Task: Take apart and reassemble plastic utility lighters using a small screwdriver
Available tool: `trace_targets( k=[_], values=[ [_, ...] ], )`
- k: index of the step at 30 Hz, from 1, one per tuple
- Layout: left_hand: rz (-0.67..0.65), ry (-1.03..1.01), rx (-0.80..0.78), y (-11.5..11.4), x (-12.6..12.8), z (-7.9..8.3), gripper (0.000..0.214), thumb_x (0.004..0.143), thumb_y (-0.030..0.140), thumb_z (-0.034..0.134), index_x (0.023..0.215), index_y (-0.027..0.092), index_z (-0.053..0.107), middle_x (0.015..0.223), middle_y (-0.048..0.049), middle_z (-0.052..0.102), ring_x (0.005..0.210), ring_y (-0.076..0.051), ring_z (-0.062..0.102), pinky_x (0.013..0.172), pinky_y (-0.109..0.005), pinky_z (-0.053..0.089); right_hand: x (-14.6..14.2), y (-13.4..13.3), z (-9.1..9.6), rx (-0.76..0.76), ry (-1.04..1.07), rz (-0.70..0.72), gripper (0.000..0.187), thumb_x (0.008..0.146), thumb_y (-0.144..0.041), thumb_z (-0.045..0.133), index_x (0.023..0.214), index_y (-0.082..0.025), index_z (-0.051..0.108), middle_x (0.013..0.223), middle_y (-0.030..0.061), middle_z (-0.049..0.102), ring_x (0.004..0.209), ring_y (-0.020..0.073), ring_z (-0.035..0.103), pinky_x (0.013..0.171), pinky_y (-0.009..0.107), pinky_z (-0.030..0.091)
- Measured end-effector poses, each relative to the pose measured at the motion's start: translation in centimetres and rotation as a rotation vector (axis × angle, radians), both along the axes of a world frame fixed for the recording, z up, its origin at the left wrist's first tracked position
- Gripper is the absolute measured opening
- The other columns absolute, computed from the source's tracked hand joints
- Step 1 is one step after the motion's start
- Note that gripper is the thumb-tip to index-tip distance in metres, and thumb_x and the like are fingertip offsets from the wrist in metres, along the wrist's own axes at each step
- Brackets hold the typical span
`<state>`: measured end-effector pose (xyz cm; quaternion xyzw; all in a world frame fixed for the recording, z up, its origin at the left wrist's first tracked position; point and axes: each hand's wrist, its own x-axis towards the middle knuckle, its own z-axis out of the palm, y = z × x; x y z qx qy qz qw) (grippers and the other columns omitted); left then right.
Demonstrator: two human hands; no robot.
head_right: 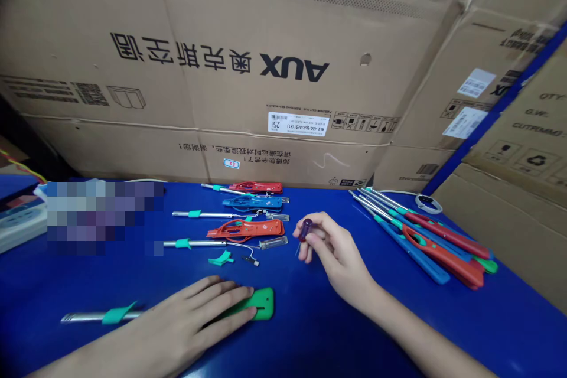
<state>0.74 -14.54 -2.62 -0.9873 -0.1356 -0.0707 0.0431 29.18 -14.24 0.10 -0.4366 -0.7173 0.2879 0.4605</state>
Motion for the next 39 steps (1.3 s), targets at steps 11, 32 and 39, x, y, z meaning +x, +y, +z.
trace_targets(
  k=[11, 32, 39],
  values=[
    [0.013, -0.028, -0.091, 0.1, 0.0, -0.1, 0.073, 0.077, -0.006, 0.047, 0.144, 0.021, 0.036, 0.141, -0.0068, 0.046, 0.119, -0.026, 0.051, 0.099, -0.04, 0.044, -2.2, -1.7, 0.0, -0.276, 0.341, 0.303, 0.019, 0.097, -0.035, 0.048, 0.094, -0.017, 0.052, 0.09, 0.0039, 0.059, 0.059, 0.0107, 0.063, 0.057, 0.028, 0.053],
    [-0.026, -0.078, -0.151, -0.2, 0.7, 0.3, 0.069, 0.084, 0.001, 0.051, 0.146, 0.022, 0.03, 0.139, -0.0057, 0.048, 0.121, -0.022, 0.049, 0.103, -0.035, 0.041, -2.6, -4.0, 0.2, 0.222, -0.051, 0.199, 0.028, 0.093, -0.02, 0.055, 0.118, -0.029, 0.062, 0.093, 0.0059, 0.056, 0.078, 0.0162, 0.058, 0.061, 0.026, 0.053],
    [-0.021, -0.047, -0.162, -0.1, 0.6, 0.4, 0.061, 0.09, 0.004, 0.044, 0.146, 0.023, 0.03, 0.142, -0.0038, 0.045, 0.119, -0.023, 0.049, 0.102, -0.036, 0.041, -2.5, -3.6, 0.3, 0.122, 0.109, 0.117, 0.027, 0.089, -0.016, 0.061, 0.111, -0.029, 0.066, 0.083, 0.0023, 0.059, 0.056, 0.0091, 0.057, 0.045, 0.018, 0.049]
  ],
)
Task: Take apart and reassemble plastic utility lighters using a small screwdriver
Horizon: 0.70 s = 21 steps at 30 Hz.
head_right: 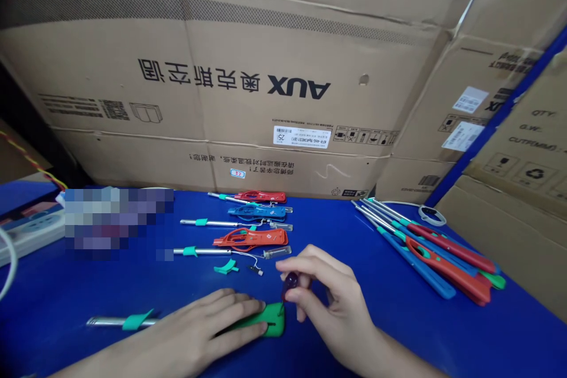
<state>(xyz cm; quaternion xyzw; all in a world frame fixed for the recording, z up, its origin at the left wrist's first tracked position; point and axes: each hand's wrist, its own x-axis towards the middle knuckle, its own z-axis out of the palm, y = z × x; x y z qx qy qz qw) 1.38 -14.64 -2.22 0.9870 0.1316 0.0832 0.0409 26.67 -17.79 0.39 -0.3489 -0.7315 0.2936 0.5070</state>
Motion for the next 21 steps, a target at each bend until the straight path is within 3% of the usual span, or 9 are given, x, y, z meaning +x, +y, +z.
trace_targets(
  k=[4, 10, 13, 15, 18, 21],
  values=[
    [-0.003, -0.007, -0.004, 0.0, 0.1, 0.0, 0.062, 0.089, 0.003, 0.047, 0.146, 0.023, 0.031, 0.141, -0.004, 0.045, 0.118, -0.023, 0.049, 0.101, -0.037, 0.042, -0.1, 0.3, 0.3, -0.094, 0.066, 0.067, 0.019, 0.092, -0.018, 0.057, 0.105, -0.026, 0.067, 0.088, 0.003, 0.065, 0.045, 0.0051, 0.057, 0.044, 0.018, 0.046],
    [-0.009, 0.018, -0.06, 0.0, 0.1, 0.2, 0.065, 0.087, 0.002, 0.05, 0.146, 0.023, 0.03, 0.139, -0.0056, 0.046, 0.118, -0.024, 0.048, 0.102, -0.036, 0.041, -0.1, 0.6, -0.3, -0.376, 0.208, 0.26, 0.02, 0.098, -0.035, 0.046, 0.111, -0.024, 0.058, 0.085, 0.0016, 0.062, 0.05, 0.0055, 0.058, 0.047, 0.017, 0.045],
    [-0.006, 0.026, -0.078, 0.0, 0.0, 0.1, 0.07, 0.085, -0.001, 0.05, 0.147, 0.023, 0.027, 0.141, -0.006, 0.045, 0.12, -0.024, 0.047, 0.103, -0.038, 0.039, 0.0, 0.7, -0.5, -0.396, 0.295, 0.261, 0.029, 0.086, -0.045, 0.064, 0.101, -0.024, 0.051, 0.076, -0.002, 0.06, 0.051, 0.0051, 0.047, 0.044, 0.013, 0.039],
    [-0.009, 0.015, -0.083, 0.1, 0.0, 0.0, 0.072, 0.084, -0.001, 0.05, 0.147, 0.023, 0.026, 0.142, -0.0062, 0.044, 0.121, -0.024, 0.046, 0.104, -0.037, 0.039, -0.1, 0.8, -0.4, -0.414, 0.328, 0.241, 0.034, 0.079, -0.041, 0.074, 0.091, -0.025, 0.046, 0.068, -0.0045, 0.059, 0.051, 0.0055, 0.042, 0.041, 0.01, 0.034],
    [-0.016, 0.003, -0.082, 0.1, 0.0, 0.0, 0.071, 0.084, 0.0, 0.05, 0.147, 0.022, 0.027, 0.141, -0.0063, 0.045, 0.12, -0.024, 0.047, 0.103, -0.037, 0.04, -0.2, 1.0, 0.0, -0.436, 0.322, 0.251, 0.03, 0.078, -0.039, 0.075, 0.084, -0.023, 0.051, 0.074, -0.0024, 0.059, 0.05, 0.0048, 0.04, 0.038, 0.01, 0.032],
    [-0.022, -0.011, -0.073, 0.1, 0.1, 0.1, 0.069, 0.084, 0.0, 0.051, 0.146, 0.021, 0.029, 0.139, -0.0069, 0.047, 0.118, -0.024, 0.049, 0.101, -0.037, 0.042, 0.0, 1.1, 0.2, -0.42, 0.268, 0.276, 0.023, 0.085, -0.043, 0.066, 0.091, -0.021, 0.063, 0.089, 0.0011, 0.056, 0.045, 0.0002, 0.039, 0.037, 0.012, 0.03]
  ],
)
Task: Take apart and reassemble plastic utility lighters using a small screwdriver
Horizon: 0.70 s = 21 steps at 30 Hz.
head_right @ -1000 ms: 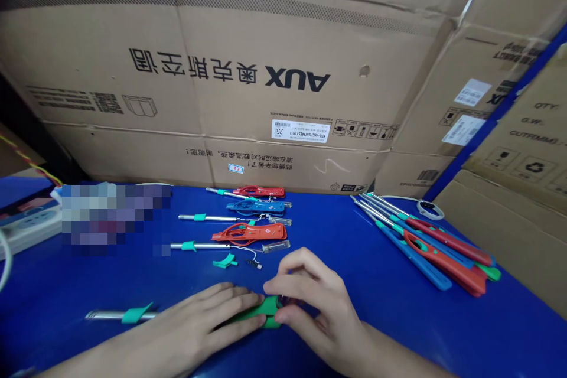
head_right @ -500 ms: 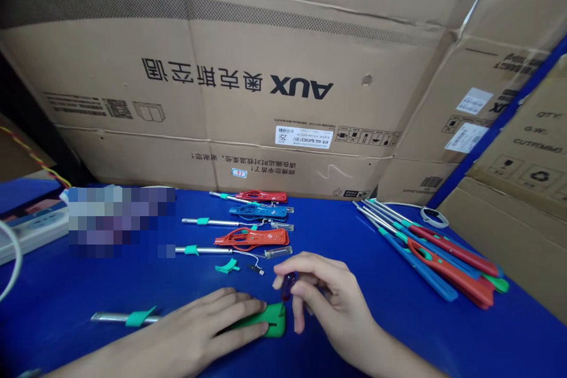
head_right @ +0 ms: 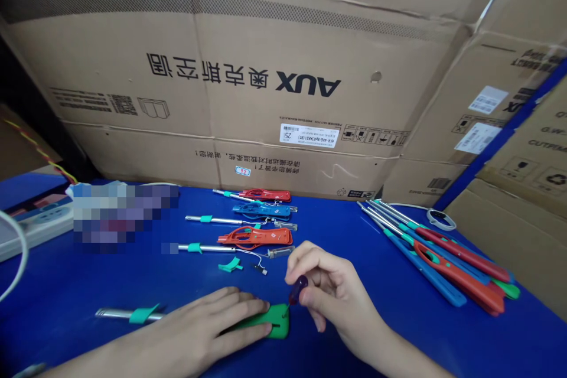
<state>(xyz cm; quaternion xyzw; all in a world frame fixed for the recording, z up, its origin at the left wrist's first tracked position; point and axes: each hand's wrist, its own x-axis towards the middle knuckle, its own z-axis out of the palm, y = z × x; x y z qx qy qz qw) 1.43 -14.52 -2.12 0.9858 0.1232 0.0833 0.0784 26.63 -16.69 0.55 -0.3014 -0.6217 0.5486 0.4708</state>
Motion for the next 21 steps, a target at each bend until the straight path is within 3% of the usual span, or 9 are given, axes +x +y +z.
trace_targets(
  k=[4, 8, 10, 13, 15, 19, 21],
  values=[
    [0.005, -0.018, 0.008, -0.04, 0.01, -0.02, 0.068, 0.084, 0.0, 0.051, 0.145, 0.022, 0.031, 0.138, -0.0073, 0.048, 0.118, -0.023, 0.049, 0.101, -0.036, 0.041, 0.04, -0.13, 0.02, -0.047, -0.013, 0.058, 0.028, 0.097, -0.044, 0.047, 0.105, -0.022, 0.062, 0.082, 0.0004, 0.058, 0.041, -0.0006, 0.04, 0.042, 0.016, 0.03],
    [0.007, -0.007, 0.027, -0.06, 0.02, 0.02, 0.063, 0.088, 0.002, 0.049, 0.145, 0.021, 0.032, 0.138, -0.0069, 0.049, 0.117, -0.023, 0.05, 0.101, -0.036, 0.041, -0.18, -0.08, 0.06, -0.06, 0.096, 0.047, 0.035, 0.081, -0.052, 0.067, 0.094, -0.024, 0.05, 0.07, -0.0032, 0.058, 0.047, 0.0046, 0.035, 0.038, 0.013, 0.025],
    [0.006, -0.012, 0.041, -0.06, 0.07, 0.15, 0.059, 0.089, 0.003, 0.049, 0.144, 0.021, 0.034, 0.136, -0.0073, 0.05, 0.116, -0.023, 0.051, 0.1, -0.036, 0.042, -0.11, 0.02, 0.05, -0.053, 0.073, 0.035, 0.033, 0.081, -0.048, 0.069, 0.089, -0.023, 0.05, 0.073, -0.0027, 0.059, 0.045, 0.0037, 0.032, 0.038, 0.014, 0.023],
    [0.001, -0.026, 0.054, -0.04, 0.14, 0.39, 0.056, 0.09, 0.004, 0.05, 0.142, 0.02, 0.037, 0.135, -0.0073, 0.051, 0.115, -0.023, 0.052, 0.099, -0.036, 0.043, 0.12, 0.11, 0.02, -0.043, -0.024, 0.004, 0.029, 0.093, -0.046, 0.053, 0.092, -0.018, 0.06, 0.085, 0.0012, 0.059, 0.041, -0.0007, 0.031, 0.043, 0.018, 0.025],
    [-0.003, -0.012, 0.054, -0.02, 0.17, 0.5, 0.055, 0.091, 0.005, 0.049, 0.142, 0.02, 0.037, 0.136, -0.007, 0.051, 0.116, -0.024, 0.052, 0.098, -0.036, 0.044, 0.15, 0.12, 0.03, -0.066, -0.023, -0.002, 0.034, 0.096, -0.049, 0.046, 0.097, -0.018, 0.061, 0.082, 0.0011, 0.058, 0.042, 0.0005, 0.032, 0.046, 0.02, 0.027],
    [0.001, 0.02, 0.053, 0.0, 0.2, 0.55, 0.049, 0.094, 0.007, 0.045, 0.142, 0.019, 0.038, 0.136, -0.0079, 0.051, 0.116, -0.023, 0.052, 0.099, -0.035, 0.043, -0.01, 0.11, 0.19, -0.079, 0.072, -0.007, 0.037, 0.081, -0.054, 0.067, 0.091, -0.023, 0.051, 0.065, -0.0043, 0.054, 0.049, 0.0061, 0.034, 0.046, 0.018, 0.026],
    [0.002, 0.01, 0.054, -0.01, 0.22, 0.52, 0.047, 0.095, 0.008, 0.044, 0.141, 0.018, 0.039, 0.135, -0.0084, 0.052, 0.116, -0.023, 0.052, 0.099, -0.034, 0.043, 0.04, 0.12, 0.26, -0.062, 0.048, -0.017, 0.034, 0.08, -0.049, 0.071, 0.086, -0.022, 0.05, 0.072, -0.0031, 0.056, 0.049, 0.0051, 0.032, 0.044, 0.017, 0.023]
  ],
)
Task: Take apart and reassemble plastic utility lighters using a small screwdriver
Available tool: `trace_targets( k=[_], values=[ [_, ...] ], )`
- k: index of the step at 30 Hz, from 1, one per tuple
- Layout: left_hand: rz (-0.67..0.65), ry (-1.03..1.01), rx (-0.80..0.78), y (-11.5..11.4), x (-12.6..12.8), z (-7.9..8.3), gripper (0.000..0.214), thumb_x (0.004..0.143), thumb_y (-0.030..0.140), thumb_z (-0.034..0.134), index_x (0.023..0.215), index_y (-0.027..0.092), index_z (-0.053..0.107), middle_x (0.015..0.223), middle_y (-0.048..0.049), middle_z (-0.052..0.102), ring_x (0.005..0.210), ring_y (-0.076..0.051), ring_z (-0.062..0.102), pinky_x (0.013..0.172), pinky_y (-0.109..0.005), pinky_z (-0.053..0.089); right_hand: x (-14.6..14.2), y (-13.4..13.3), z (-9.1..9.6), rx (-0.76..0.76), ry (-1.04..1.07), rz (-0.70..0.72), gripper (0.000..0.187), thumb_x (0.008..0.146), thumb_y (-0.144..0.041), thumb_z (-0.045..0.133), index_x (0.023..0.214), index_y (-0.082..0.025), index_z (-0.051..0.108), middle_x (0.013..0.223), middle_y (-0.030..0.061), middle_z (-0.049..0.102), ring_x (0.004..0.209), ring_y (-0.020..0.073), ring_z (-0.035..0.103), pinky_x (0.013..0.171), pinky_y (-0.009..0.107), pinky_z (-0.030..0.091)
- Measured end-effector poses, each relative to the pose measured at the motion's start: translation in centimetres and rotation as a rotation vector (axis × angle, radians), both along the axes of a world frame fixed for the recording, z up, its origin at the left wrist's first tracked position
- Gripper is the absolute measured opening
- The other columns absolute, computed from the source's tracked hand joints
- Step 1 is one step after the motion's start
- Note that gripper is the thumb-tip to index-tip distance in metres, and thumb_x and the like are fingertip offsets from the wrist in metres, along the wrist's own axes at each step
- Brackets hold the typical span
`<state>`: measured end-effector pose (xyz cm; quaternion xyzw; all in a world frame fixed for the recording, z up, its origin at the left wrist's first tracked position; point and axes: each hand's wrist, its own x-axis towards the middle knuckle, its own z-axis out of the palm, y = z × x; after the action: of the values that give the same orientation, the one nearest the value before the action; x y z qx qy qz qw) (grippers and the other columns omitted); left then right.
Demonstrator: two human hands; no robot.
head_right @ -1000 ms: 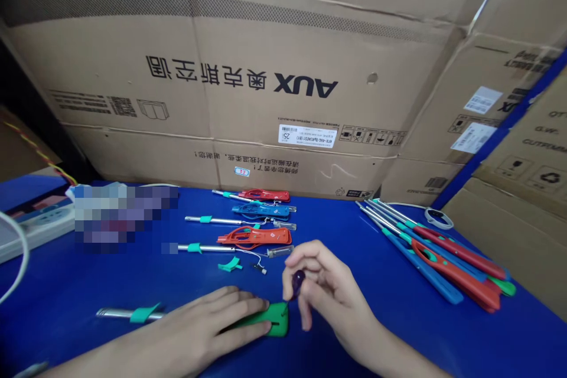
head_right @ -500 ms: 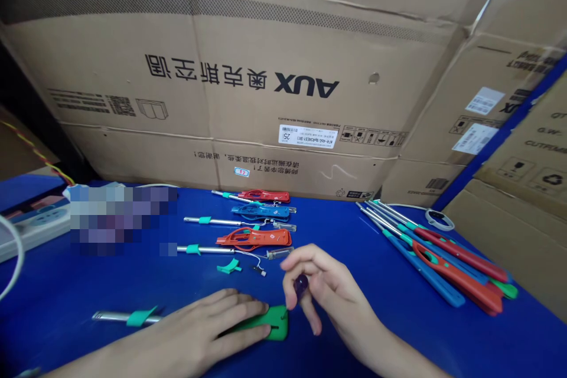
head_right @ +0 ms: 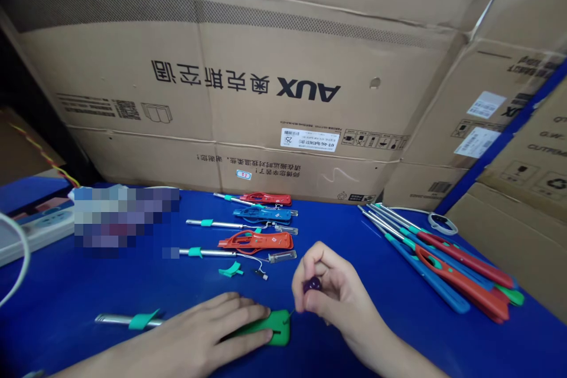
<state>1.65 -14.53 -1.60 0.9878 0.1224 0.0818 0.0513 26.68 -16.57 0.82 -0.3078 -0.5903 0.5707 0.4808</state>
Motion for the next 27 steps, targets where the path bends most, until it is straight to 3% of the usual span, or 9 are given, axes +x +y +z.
trace_targets(
  k=[3, 5, 7, 11, 14, 16, 19, 22, 27],
  values=[
    [0.001, -0.05, 0.01, -0.01, 0.01, -0.07, 0.045, 0.095, 0.009, 0.045, 0.139, 0.018, 0.042, 0.133, -0.0089, 0.054, 0.115, -0.023, 0.054, 0.097, -0.035, 0.045, 0.22, 0.03, -0.09, 0.003, -0.079, 0.003, 0.028, 0.091, -0.047, 0.057, 0.092, -0.019, 0.06, 0.089, 0.0013, 0.056, 0.044, 0.0004, 0.027, 0.042, 0.019, 0.02],
    [0.005, -0.076, 0.015, 0.0, 0.0, -0.1, 0.044, 0.095, 0.008, 0.045, 0.138, 0.018, 0.043, 0.131, -0.0093, 0.055, 0.113, -0.023, 0.055, 0.097, -0.035, 0.046, 0.3, 0.05, -0.27, -0.017, -0.07, 0.015, 0.032, 0.096, -0.047, 0.047, 0.099, -0.019, 0.061, 0.085, 0.0012, 0.056, 0.042, 0.0003, 0.028, 0.045, 0.02, 0.023],
    [0.003, -0.07, 0.017, 0.01, 0.0, -0.08, 0.043, 0.096, 0.009, 0.044, 0.138, 0.018, 0.043, 0.13, -0.0093, 0.056, 0.113, -0.022, 0.055, 0.096, -0.035, 0.046, 0.27, 0.07, -0.45, -0.032, -0.017, 0.05, 0.034, 0.092, -0.053, 0.05, 0.101, -0.021, 0.055, 0.076, -0.0011, 0.056, 0.043, 0.0026, 0.03, 0.045, 0.02, 0.025],
    [0.003, -0.013, 0.031, -0.01, 0.0, 0.09, 0.043, 0.098, 0.01, 0.042, 0.14, 0.019, 0.042, 0.132, -0.0079, 0.055, 0.114, -0.023, 0.054, 0.097, -0.035, 0.046, 0.07, 0.01, -0.33, -0.016, 0.003, 0.037, 0.037, 0.081, -0.053, 0.067, 0.088, -0.023, 0.047, 0.071, -0.0036, 0.056, 0.045, 0.004, 0.03, 0.04, 0.017, 0.02],
    [0.019, -0.051, 0.046, -0.11, -0.05, 0.14, 0.043, 0.098, 0.011, 0.043, 0.14, 0.02, 0.042, 0.131, -0.0078, 0.055, 0.114, -0.023, 0.055, 0.096, -0.035, 0.047, -0.02, -0.11, 0.05, -0.009, -0.047, 0.016, 0.032, 0.09, -0.05, 0.057, 0.088, -0.019, 0.057, 0.084, 0.0002, 0.056, 0.041, 0.0002, 0.026, 0.041, 0.019, 0.021],
    [0.025, -0.074, 0.043, -0.18, -0.11, 0.09, 0.041, 0.099, 0.012, 0.041, 0.139, 0.02, 0.043, 0.13, -0.0083, 0.056, 0.113, -0.022, 0.055, 0.096, -0.035, 0.047, -0.07, -0.18, 0.18, -0.038, -0.059, 0.018, 0.036, 0.094, -0.051, 0.048, 0.092, -0.017, 0.061, 0.079, 0.0005, 0.055, 0.04, 0.001, 0.026, 0.044, 0.021, 0.024],
    [0.023, -0.093, 0.037, -0.24, -0.18, -0.02, 0.039, 0.101, 0.014, 0.037, 0.139, 0.019, 0.043, 0.128, -0.0093, 0.057, 0.113, -0.021, 0.055, 0.096, -0.034, 0.047, -0.15, -0.22, 0.05, -0.082, -0.023, 0.016, 0.043, 0.083, -0.061, 0.059, 0.091, -0.02, 0.052, 0.064, -0.0032, 0.052, 0.045, 0.0051, 0.028, 0.046, 0.021, 0.024],
    [0.022, -0.127, 0.046, -0.29, -0.17, 0.0, 0.038, 0.101, 0.015, 0.037, 0.138, 0.02, 0.044, 0.125, -0.0093, 0.059, 0.11, -0.021, 0.055, 0.095, -0.033, 0.048, -0.17, -0.14, -0.21, -0.059, 0.0, -0.012, 0.05, 0.071, -0.058, 0.073, 0.082, -0.023, 0.039, 0.061, -0.0047, 0.052, 0.049, 0.0066, 0.032, 0.046, 0.019, 0.022],
    [0.059, -0.101, 0.061, -0.41, -0.11, 0.41, 0.037, 0.101, 0.019, 0.041, 0.137, 0.023, 0.045, 0.123, -0.0056, 0.06, 0.106, -0.02, 0.057, 0.093, -0.032, 0.049, 0.01, 0.11, -0.29, -0.025, -0.039, 0.04, 0.034, 0.089, -0.052, 0.057, 0.09, -0.018, 0.06, 0.087, 0.002, 0.055, 0.041, -0.0005, 0.027, 0.042, 0.019, 0.021]
  ],
)
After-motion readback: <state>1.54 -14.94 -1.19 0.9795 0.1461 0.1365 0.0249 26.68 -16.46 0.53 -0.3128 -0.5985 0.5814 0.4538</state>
